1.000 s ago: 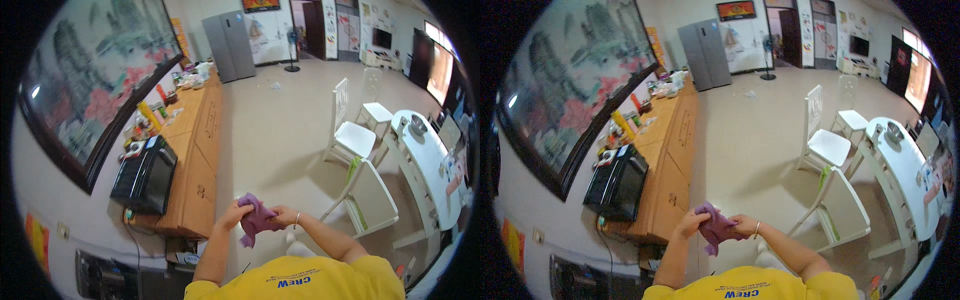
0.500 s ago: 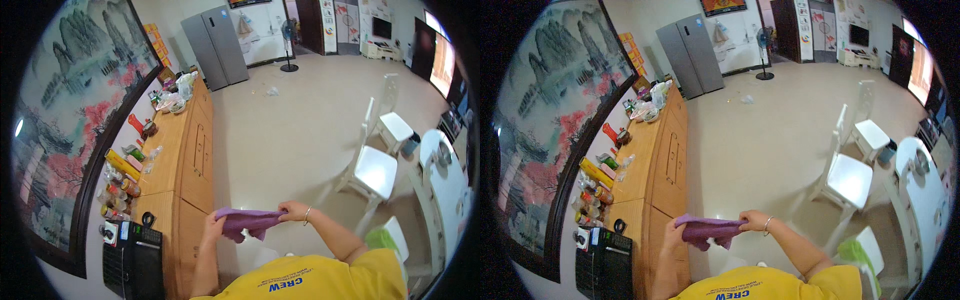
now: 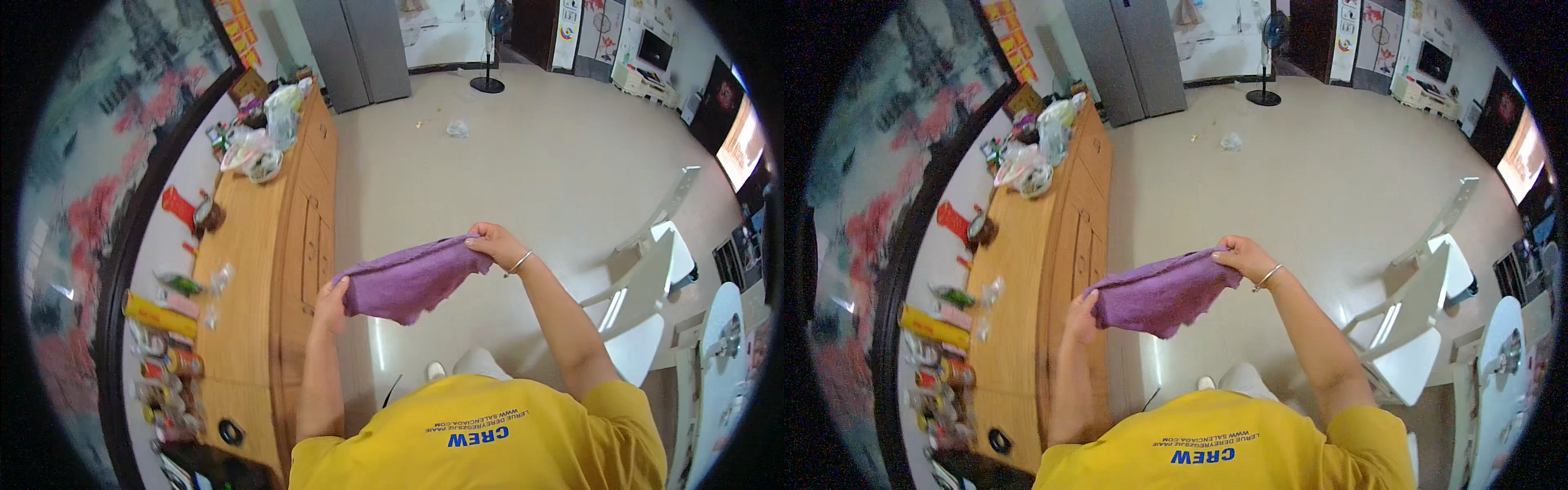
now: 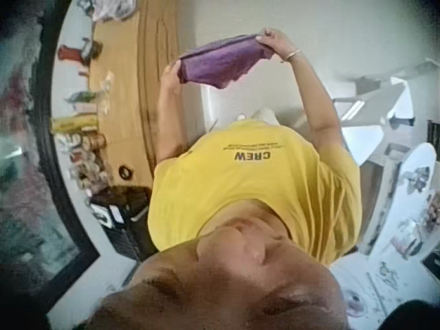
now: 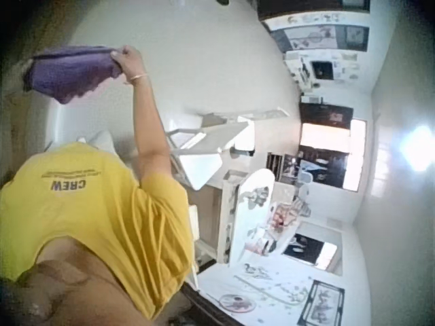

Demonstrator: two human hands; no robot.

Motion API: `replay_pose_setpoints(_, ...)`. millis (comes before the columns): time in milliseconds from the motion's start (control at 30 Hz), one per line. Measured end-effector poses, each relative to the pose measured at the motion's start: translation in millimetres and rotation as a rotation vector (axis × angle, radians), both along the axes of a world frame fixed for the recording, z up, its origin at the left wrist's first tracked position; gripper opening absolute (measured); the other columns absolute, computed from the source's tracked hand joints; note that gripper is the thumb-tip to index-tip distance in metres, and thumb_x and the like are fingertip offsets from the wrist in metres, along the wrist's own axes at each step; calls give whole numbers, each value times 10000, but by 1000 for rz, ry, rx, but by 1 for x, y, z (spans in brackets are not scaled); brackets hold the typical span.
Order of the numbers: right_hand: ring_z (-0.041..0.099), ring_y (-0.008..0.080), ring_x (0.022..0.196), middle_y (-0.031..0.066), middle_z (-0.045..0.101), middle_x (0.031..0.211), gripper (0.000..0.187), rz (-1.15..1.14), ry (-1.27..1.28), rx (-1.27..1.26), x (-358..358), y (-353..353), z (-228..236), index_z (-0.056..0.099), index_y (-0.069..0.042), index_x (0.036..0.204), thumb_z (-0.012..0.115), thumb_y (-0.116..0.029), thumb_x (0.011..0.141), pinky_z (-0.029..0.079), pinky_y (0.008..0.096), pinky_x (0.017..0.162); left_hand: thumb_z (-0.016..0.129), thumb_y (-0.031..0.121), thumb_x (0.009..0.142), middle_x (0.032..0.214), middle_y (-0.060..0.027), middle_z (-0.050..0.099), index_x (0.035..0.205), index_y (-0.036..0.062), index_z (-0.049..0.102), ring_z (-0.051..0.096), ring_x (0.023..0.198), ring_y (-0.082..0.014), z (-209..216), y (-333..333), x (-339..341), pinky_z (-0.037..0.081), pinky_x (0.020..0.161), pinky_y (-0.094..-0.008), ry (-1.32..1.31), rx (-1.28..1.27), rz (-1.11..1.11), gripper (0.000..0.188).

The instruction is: The person walks from a kitchen area to a bathroom sink and washes a small purple cloth using a bar of soap and running water, then wrings the cloth out by hand.

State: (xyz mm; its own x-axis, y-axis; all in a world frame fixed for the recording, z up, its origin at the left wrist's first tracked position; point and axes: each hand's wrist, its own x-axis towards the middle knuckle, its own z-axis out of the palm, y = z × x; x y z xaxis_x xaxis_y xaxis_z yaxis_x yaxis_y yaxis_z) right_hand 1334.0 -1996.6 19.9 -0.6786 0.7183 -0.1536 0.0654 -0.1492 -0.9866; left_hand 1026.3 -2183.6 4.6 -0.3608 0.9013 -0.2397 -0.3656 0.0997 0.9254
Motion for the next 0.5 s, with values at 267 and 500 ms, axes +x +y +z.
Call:
replay_pose_setpoints(267,576,171,895,72,591,988,545,-142,551,-423,-88,231,37,545,-7,1052,298,-476,923,480,331,790,317,455,936,1228,-126,505,1260,5,414,487,1125,-254,82,276,-102,379,962,-404,-359,337,-242,562)
replay_pose_setpoints(500,599,153,837,55,639,939,280,86,159,-381,-178,385,-109,593,-4,1030,516,-236,894,483,333,767,471,240,920,1296,-178,405,1302,-14,309,422,1182,-279,-87,417,-143,345,1002,-427,-369,-94,-216,486)
